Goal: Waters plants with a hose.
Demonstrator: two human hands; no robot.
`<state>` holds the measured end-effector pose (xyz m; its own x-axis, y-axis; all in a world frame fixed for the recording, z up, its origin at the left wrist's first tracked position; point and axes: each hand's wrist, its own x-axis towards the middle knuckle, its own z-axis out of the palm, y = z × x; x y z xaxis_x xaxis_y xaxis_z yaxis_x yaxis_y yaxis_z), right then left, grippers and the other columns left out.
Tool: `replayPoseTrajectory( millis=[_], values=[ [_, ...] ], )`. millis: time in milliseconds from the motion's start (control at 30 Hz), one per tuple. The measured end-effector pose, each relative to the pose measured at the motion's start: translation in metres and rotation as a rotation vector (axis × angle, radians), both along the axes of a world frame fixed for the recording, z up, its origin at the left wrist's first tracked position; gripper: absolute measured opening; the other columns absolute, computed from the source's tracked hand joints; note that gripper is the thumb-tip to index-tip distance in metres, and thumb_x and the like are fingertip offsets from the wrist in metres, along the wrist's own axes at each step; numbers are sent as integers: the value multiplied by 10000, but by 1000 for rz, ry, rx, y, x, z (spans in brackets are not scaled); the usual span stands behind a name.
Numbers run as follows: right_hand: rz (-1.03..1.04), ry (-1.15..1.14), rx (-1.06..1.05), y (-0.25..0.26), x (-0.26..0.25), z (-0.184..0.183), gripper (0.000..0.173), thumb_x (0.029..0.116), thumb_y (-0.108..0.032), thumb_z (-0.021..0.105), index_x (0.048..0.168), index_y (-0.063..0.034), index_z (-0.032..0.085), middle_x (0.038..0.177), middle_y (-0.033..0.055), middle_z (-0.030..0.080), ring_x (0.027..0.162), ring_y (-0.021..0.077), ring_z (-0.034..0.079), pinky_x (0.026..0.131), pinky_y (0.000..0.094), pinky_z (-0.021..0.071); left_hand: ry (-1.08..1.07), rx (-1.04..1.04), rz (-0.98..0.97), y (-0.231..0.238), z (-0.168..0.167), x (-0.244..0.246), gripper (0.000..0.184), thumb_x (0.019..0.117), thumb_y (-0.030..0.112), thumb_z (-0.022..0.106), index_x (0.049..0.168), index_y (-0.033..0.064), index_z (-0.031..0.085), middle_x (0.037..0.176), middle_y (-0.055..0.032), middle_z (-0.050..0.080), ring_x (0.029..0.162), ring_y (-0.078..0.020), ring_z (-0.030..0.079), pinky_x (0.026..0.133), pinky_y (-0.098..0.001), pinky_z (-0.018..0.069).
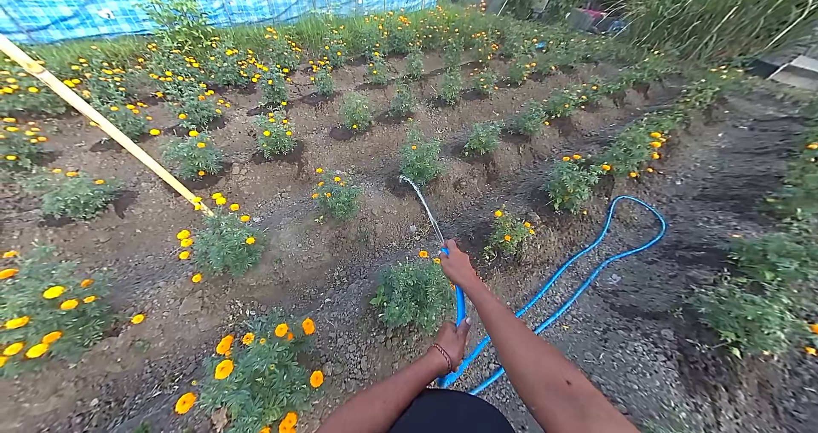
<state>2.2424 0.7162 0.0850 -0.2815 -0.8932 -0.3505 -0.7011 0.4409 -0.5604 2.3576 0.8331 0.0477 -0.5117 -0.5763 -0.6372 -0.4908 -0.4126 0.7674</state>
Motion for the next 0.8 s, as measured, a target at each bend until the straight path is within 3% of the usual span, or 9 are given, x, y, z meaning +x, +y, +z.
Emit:
replayPoseTrajectory(
  millis=[233, 433, 800],
  values=[
    [14, -3, 69, 4, -2, -2, 368, 1105, -218, 416, 1441, -83, 479, 1201, 236, 669, 1122, 385, 670, 958, 542, 523, 21, 24, 1, 5, 1, -2, 592, 1116, 516, 254, 942, 36, 553, 685, -35, 481, 506, -158, 483, 523, -330, 473],
    [-113, 33, 11, 9, -10, 5, 364, 1102, -226, 421, 1433, -84, 473, 1158, 222, 684, 1081, 375, 690, 928, 526, 541, 2, 8, -20, 2, -2, -6, 586, 1115, 519, 263, 963, 33, 553, 699, -44, 478, 518, -168, 483, 535, -337, 475],
    [-157, 30, -37, 17, -18, 5, 352, 1099, -216, 430, 1422, -85, 485, 1141, 214, 691, 1073, 366, 694, 926, 516, 541, -4, -22, -41, 6, -4, -11, 588, 1116, 513, 273, 959, 22, 558, 695, -46, 482, 520, -166, 486, 542, -338, 474]
  ],
)
